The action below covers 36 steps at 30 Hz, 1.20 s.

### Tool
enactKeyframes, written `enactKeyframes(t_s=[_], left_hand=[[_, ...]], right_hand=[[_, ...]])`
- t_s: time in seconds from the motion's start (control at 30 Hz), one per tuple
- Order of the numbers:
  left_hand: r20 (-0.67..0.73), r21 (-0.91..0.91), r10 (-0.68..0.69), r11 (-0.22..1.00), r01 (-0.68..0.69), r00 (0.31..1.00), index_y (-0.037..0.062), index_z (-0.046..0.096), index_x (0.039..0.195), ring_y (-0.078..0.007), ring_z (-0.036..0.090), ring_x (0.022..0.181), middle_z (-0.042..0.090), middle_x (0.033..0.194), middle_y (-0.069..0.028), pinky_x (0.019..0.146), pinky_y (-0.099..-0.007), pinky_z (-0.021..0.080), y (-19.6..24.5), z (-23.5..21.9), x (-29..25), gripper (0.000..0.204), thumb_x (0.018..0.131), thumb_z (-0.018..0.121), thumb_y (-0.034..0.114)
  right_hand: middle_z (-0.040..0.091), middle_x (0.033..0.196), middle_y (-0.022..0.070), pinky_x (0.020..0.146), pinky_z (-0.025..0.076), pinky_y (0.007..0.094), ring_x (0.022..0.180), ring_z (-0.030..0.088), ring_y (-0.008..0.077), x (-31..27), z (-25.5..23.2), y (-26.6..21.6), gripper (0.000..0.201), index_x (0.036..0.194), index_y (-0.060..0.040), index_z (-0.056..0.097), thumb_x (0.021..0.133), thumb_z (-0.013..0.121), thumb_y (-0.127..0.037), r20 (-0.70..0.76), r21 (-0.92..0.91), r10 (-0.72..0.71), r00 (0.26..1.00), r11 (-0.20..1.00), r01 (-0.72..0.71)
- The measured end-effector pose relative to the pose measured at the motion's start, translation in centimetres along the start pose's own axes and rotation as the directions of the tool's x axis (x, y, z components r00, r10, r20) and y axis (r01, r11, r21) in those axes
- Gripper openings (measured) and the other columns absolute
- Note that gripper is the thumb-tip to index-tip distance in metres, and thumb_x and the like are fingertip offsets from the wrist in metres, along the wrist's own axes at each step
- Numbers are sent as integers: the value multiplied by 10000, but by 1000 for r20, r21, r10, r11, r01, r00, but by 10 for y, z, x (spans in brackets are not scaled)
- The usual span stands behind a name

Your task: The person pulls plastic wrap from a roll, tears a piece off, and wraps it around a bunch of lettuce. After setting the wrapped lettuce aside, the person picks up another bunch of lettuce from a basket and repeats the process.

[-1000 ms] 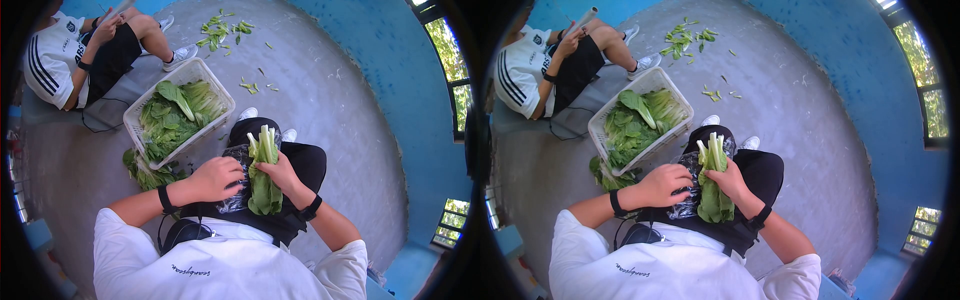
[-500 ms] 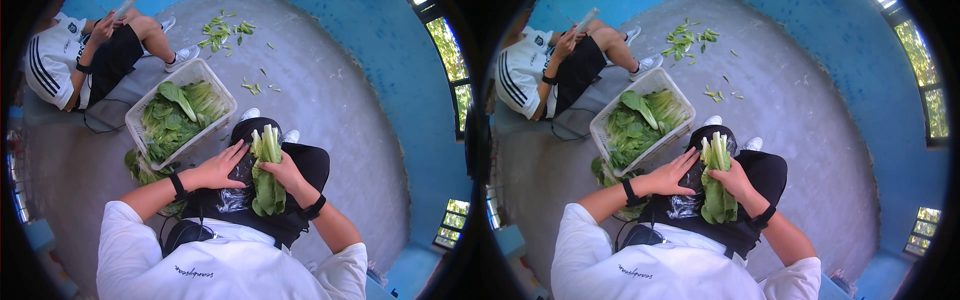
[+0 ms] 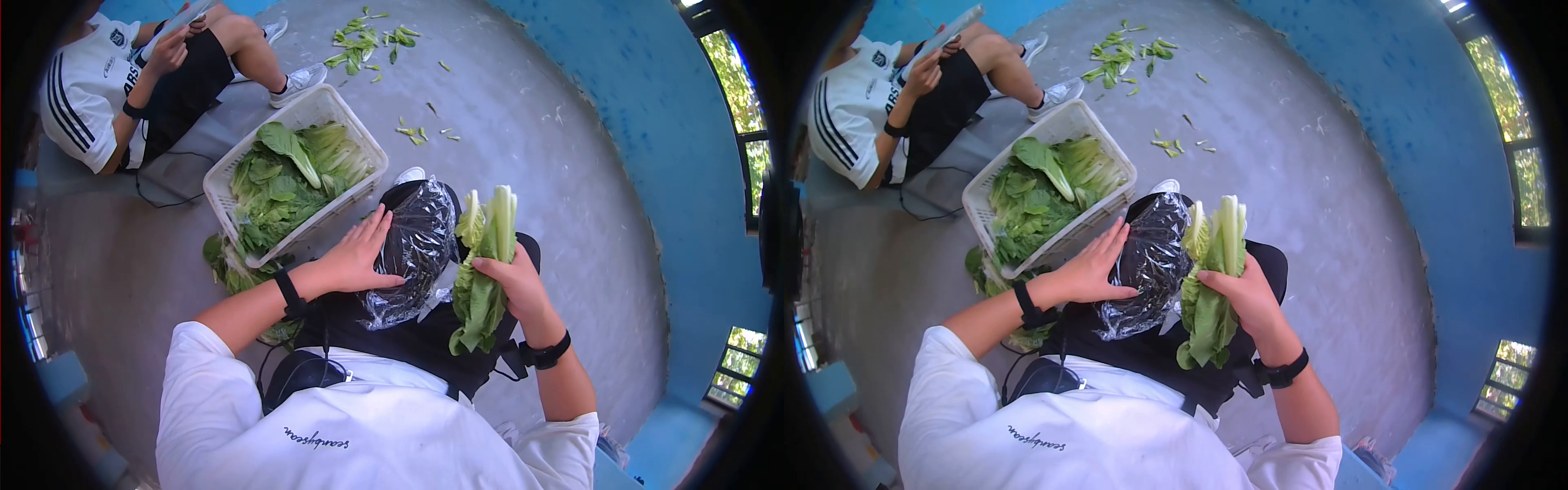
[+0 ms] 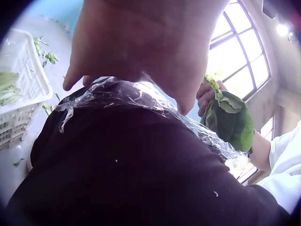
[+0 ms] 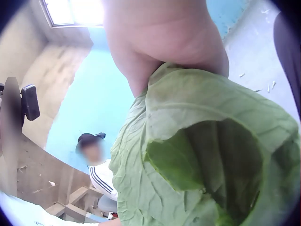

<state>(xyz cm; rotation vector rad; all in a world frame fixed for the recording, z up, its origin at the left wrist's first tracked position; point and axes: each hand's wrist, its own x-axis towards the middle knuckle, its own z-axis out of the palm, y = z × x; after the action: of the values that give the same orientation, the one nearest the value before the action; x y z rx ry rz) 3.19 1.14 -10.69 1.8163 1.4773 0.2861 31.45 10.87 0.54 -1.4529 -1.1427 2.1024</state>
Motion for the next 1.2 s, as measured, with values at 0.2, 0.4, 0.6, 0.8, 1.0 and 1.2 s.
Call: enactKeyframes(t_s=[0.2, 0.4, 0.6, 0.8, 1.0, 1.2], left_hand=[[-255, 139, 0, 990, 36, 967, 6, 123, 1624, -460, 93, 1564, 110, 1677, -278, 1233, -607, 177, 20, -14, 3, 1165, 817, 783, 525], [112, 231, 472, 843, -485, 874, 212, 370, 1587, -419, 155, 1563, 248, 1680, -123, 1225, -626, 211, 32, -30, 14, 855, 854, 761, 411], [11, 123, 255, 959, -254, 967, 195, 360, 1587, -475, 344, 1466, 224, 1656, -256, 1155, -547, 382, 30, -20, 28, 827, 888, 740, 420], [53, 404, 19, 914, -39, 998, 210, 318, 1609, -387, 717, 714, 509, 1417, -330, 637, -429, 593, 63, -26, 5, 903, 880, 688, 594], [23, 394, 223, 894, -214, 975, 250, 437, 1544, -375, 523, 1302, 433, 1540, -181, 957, -484, 517, 63, -38, 1, 817, 843, 737, 543], [133, 291, 438, 840, -457, 889, 247, 486, 1518, -435, 195, 1537, 260, 1672, -144, 1167, -648, 288, 41, -14, 10, 781, 833, 753, 511]], right_hand=[[674, 1102, 60, 893, 547, 328, 993, 667, 154, -32, -12, -5, 437, 1246, 3, 592, 847, 765, -46, -65, -40, -24, 998, 999, 22], [669, 1134, 56, 918, 533, 325, 1027, 654, 150, -46, -14, 3, 469, 1272, 6, 584, 847, 778, -38, -65, -36, 4, 998, 999, -6], [670, 1150, 55, 939, 525, 323, 1054, 649, 147, -47, -14, 7, 504, 1300, 6, 573, 846, 787, -44, -19, -76, -13, 1000, 997, 11], [673, 1153, 54, 934, 529, 324, 1054, 651, 146, -48, -19, 10, 507, 1305, 5, 572, 849, 787, -45, -19, -119, -25, 1000, 993, 22], [674, 1158, 53, 933, 530, 322, 1056, 650, 143, -48, -18, 8, 512, 1311, 3, 572, 849, 788, -44, -12, -112, -25, 1000, 993, 23], [671, 1171, 52, 934, 529, 317, 1059, 648, 139, -47, -13, 5, 514, 1327, 5, 566, 859, 775, -33, 17, -109, -17, 1000, 994, 19]])
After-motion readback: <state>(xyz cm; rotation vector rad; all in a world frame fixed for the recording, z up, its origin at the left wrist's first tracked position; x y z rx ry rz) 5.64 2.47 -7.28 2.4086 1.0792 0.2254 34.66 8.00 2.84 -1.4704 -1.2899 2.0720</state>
